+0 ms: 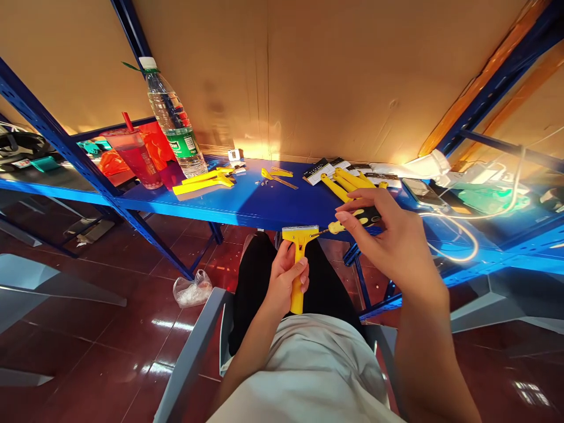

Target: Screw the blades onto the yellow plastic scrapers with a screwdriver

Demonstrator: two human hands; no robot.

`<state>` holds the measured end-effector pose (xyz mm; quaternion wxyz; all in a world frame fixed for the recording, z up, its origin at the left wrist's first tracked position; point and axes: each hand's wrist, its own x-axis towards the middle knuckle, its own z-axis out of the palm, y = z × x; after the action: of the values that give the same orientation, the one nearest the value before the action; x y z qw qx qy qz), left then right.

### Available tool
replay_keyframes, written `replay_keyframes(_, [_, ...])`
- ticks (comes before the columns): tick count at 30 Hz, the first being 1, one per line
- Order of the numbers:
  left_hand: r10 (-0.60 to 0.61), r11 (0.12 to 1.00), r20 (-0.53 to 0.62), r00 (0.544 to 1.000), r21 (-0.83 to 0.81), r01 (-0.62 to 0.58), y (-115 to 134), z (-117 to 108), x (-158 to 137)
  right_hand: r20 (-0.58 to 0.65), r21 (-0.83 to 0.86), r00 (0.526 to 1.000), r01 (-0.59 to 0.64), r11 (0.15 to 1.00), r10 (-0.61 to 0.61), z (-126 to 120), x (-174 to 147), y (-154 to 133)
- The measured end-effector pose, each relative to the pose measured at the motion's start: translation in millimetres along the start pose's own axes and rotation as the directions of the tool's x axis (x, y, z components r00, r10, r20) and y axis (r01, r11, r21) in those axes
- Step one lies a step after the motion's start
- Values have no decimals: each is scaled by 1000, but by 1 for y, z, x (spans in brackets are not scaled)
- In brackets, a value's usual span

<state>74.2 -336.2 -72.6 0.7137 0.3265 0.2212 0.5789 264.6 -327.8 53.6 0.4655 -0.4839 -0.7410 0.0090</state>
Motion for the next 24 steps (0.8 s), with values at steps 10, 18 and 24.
replay_keyframes(10, [-7, 1000, -17, 1000, 2, 7, 4, -2, 0, 63, -24, 995, 82, 996, -81, -8, 4, -1])
replay_keyframes(18, [-3, 1000, -16, 1000, -23, 3, 7, -2, 0, 89, 0, 996, 8, 1000, -8, -12, 4, 2])
replay_keyframes(24, [-12, 999, -21, 1000, -35, 11, 9, -2, 0, 168, 42, 981, 91, 995, -97, -18, 2, 2])
